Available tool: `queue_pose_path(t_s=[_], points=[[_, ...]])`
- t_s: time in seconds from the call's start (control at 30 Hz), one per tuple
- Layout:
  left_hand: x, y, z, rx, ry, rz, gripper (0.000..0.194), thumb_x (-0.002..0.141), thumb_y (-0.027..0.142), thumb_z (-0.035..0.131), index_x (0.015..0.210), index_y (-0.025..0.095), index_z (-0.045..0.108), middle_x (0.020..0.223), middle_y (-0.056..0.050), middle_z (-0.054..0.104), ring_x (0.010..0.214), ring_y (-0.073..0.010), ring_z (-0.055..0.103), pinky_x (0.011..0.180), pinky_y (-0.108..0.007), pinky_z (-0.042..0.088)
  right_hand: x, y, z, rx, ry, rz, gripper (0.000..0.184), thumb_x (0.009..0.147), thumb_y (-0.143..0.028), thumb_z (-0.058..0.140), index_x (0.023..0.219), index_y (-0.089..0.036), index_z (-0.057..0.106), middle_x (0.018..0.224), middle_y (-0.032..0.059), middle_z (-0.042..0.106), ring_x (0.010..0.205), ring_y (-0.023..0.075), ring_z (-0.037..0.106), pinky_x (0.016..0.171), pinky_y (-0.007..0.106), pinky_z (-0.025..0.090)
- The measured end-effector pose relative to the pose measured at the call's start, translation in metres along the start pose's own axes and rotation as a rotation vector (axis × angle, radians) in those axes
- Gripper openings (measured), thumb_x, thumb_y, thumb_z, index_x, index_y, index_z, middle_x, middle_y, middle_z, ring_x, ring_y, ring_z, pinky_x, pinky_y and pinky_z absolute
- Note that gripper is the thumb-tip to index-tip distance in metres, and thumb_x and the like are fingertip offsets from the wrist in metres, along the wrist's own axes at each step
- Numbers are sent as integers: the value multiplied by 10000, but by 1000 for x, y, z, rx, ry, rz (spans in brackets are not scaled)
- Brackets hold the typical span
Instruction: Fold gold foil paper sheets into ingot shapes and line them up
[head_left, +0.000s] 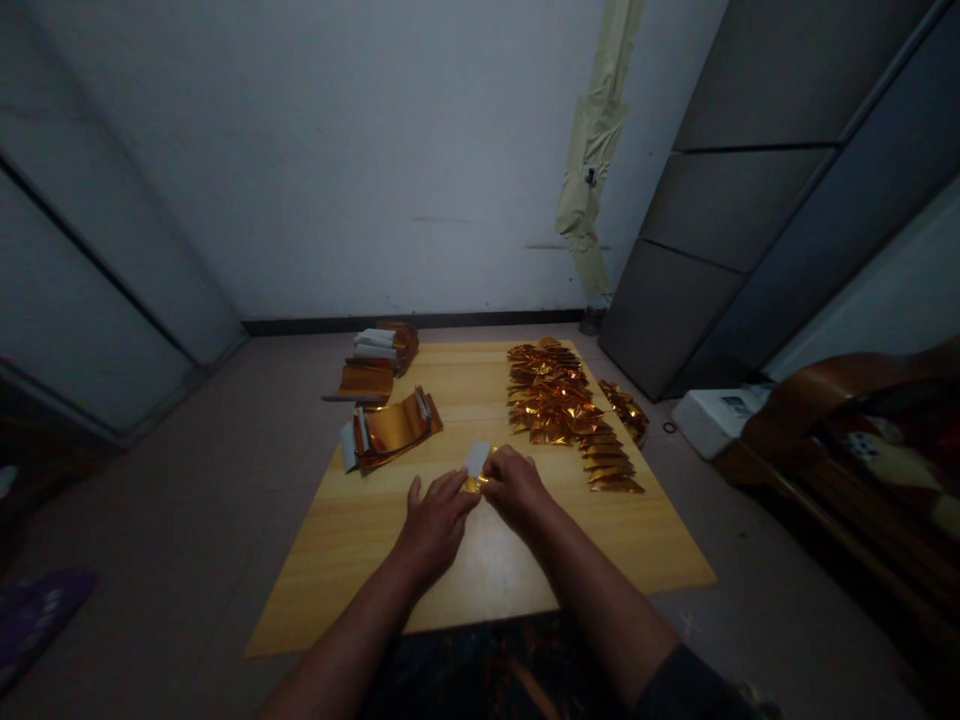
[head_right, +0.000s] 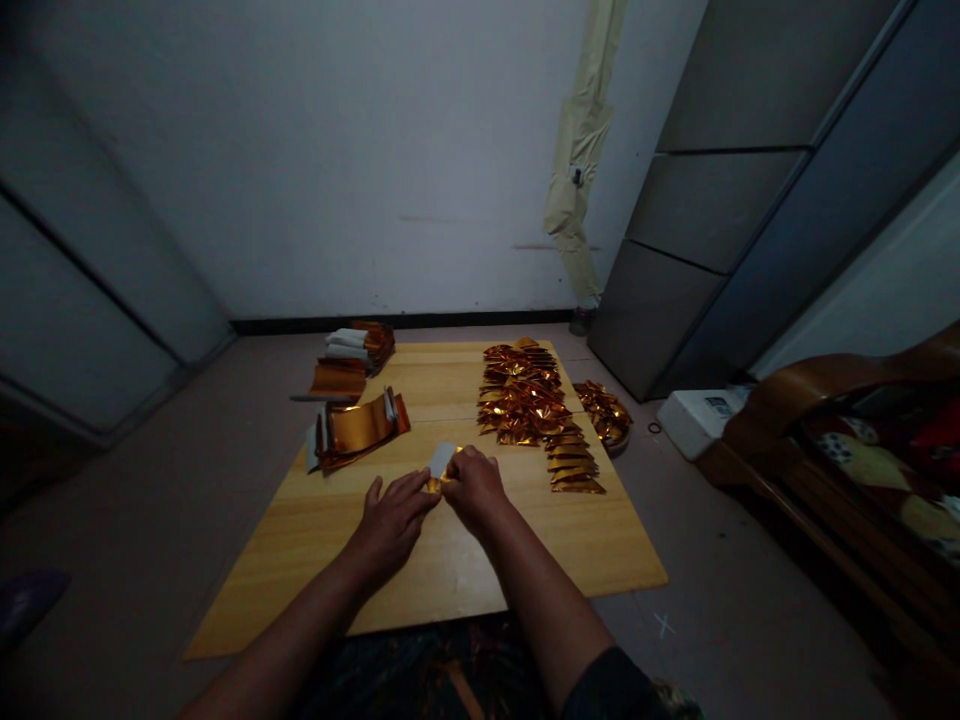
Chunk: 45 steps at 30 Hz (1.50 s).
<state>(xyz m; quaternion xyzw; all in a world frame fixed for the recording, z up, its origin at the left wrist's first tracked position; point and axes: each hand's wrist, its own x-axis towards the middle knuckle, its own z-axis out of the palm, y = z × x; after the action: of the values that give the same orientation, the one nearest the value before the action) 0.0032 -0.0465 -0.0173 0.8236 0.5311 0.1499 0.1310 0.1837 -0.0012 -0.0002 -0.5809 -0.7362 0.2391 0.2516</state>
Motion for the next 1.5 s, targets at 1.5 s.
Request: queue_pose_path(t_s=[1.5], points=[[21,2,2,193,251,79,188,885,199,534,996,238,681,1086,-69,728,1027,-252,647,1012,-505,352,-21,20,-25,-313,-87,-258,126,909,-245,588,972,-230,696,1028,35,638,973,184,482,813,315,283]])
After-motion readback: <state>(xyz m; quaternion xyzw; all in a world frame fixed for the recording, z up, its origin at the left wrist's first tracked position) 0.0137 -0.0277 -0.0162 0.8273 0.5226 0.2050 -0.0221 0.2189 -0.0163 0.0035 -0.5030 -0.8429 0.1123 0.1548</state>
